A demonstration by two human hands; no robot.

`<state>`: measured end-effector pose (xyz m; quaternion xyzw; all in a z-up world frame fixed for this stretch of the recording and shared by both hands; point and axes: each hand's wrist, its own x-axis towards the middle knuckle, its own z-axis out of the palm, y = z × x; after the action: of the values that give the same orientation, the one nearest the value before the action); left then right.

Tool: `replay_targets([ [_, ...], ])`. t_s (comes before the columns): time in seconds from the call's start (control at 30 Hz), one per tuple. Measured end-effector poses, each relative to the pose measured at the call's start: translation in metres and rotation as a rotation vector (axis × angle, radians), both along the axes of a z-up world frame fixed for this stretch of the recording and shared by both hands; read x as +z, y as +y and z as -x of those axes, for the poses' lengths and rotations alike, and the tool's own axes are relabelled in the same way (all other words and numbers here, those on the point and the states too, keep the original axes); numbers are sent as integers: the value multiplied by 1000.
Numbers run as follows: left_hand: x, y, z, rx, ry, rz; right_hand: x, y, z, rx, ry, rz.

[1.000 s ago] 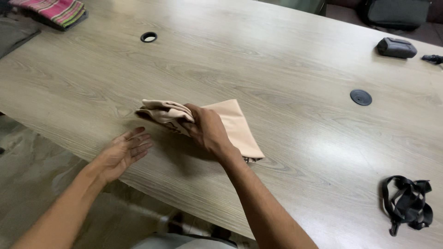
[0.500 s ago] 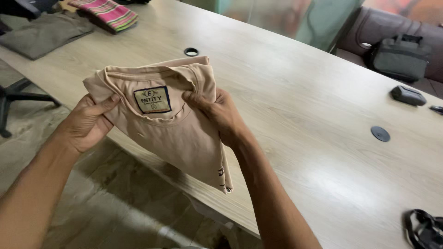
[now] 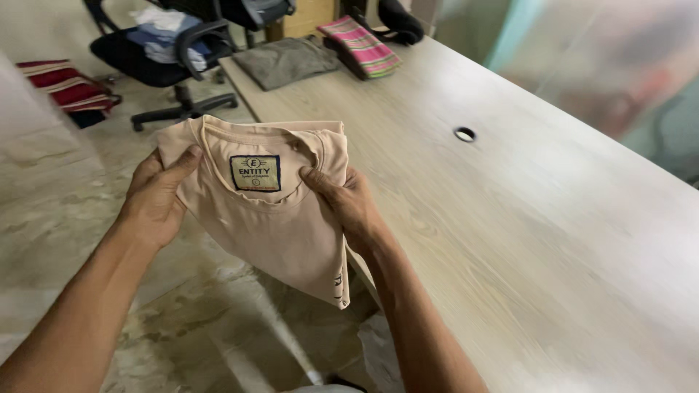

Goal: The person folds a beige t-shirt and a striped long-sleeved shirt on a wooden table. They smooth the fabric, fold the sleeves and sides, and stack the folded items on the table.

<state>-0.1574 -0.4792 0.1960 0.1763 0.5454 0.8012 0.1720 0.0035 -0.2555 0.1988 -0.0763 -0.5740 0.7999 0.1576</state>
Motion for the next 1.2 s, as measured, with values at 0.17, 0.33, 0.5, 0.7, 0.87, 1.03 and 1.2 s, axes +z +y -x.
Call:
replay_targets([
  [0.17,4,-47,38,246,-28,56,-4,-28,83,184,25,89],
  [0.33,1,-77,94,391,12,45,-14,-47,177,267,-66,52],
  [0.5,1,-93,151,576,-45,105,-17,-58,267,389,-81,-10],
  [0.7,5,-100,219,685,15,81,-17,-63,359,520,-34,35],
  [0.87,11,-99,285,702,53,63,-13,-63,430,549,26,92],
  [1.03,15,-88,371,603,63,51,-12,-61,494,404,36,60],
  [1.2,20,-60,473,373,88,51,-12,-49,542,224,77,166],
])
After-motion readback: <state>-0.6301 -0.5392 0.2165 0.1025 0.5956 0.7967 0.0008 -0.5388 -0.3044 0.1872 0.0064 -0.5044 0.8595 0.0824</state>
